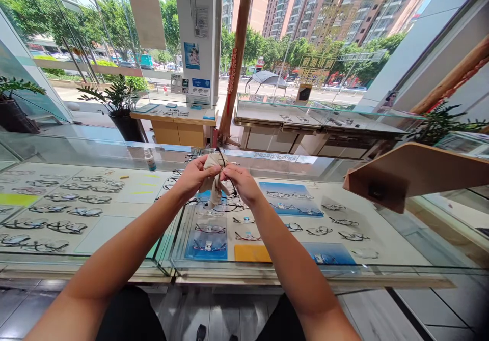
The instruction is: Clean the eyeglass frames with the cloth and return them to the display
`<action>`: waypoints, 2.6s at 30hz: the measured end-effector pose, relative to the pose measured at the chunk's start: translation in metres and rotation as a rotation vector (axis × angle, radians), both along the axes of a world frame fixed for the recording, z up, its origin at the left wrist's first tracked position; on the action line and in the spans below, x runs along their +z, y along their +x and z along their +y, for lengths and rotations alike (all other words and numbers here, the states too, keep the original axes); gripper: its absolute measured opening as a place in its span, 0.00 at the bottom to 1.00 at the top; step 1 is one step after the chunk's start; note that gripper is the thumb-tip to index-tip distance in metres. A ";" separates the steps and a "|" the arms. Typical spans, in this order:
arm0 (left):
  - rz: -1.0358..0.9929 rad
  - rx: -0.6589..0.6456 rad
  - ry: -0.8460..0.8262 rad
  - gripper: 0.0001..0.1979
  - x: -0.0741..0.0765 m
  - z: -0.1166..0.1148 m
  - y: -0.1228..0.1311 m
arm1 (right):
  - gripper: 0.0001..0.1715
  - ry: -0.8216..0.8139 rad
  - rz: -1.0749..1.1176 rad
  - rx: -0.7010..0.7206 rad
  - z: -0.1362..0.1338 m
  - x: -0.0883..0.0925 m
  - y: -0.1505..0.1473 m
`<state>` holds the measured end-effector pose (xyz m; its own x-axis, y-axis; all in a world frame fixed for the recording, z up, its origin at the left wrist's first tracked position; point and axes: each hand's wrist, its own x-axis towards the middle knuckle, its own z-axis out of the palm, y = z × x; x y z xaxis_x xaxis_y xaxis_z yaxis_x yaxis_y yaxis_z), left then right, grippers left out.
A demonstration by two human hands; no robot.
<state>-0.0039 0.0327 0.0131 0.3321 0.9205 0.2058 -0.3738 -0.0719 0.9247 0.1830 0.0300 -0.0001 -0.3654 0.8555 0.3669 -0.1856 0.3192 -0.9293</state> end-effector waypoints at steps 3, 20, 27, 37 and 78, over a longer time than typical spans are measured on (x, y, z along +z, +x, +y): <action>0.030 0.015 0.041 0.27 -0.002 0.001 -0.001 | 0.23 0.000 -0.013 0.017 0.000 0.000 -0.001; 0.034 0.101 0.109 0.25 0.003 -0.005 0.001 | 0.26 0.077 -0.054 0.111 -0.007 0.001 -0.007; 0.019 0.138 0.059 0.32 0.004 -0.003 0.001 | 0.28 0.106 -0.107 0.098 -0.005 -0.003 -0.010; -0.014 0.046 0.074 0.30 0.003 0.001 0.000 | 0.29 0.076 -0.007 0.006 -0.002 -0.004 -0.009; 0.127 0.431 0.356 0.18 0.003 0.003 -0.002 | 0.27 -0.003 0.175 -0.097 -0.002 0.002 -0.004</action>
<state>-0.0057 0.0357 0.0166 -0.0159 0.8595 0.5109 -0.1293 -0.5084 0.8514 0.1789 0.0276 0.0022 -0.2121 0.8849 0.4146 -0.3128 0.3405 -0.8867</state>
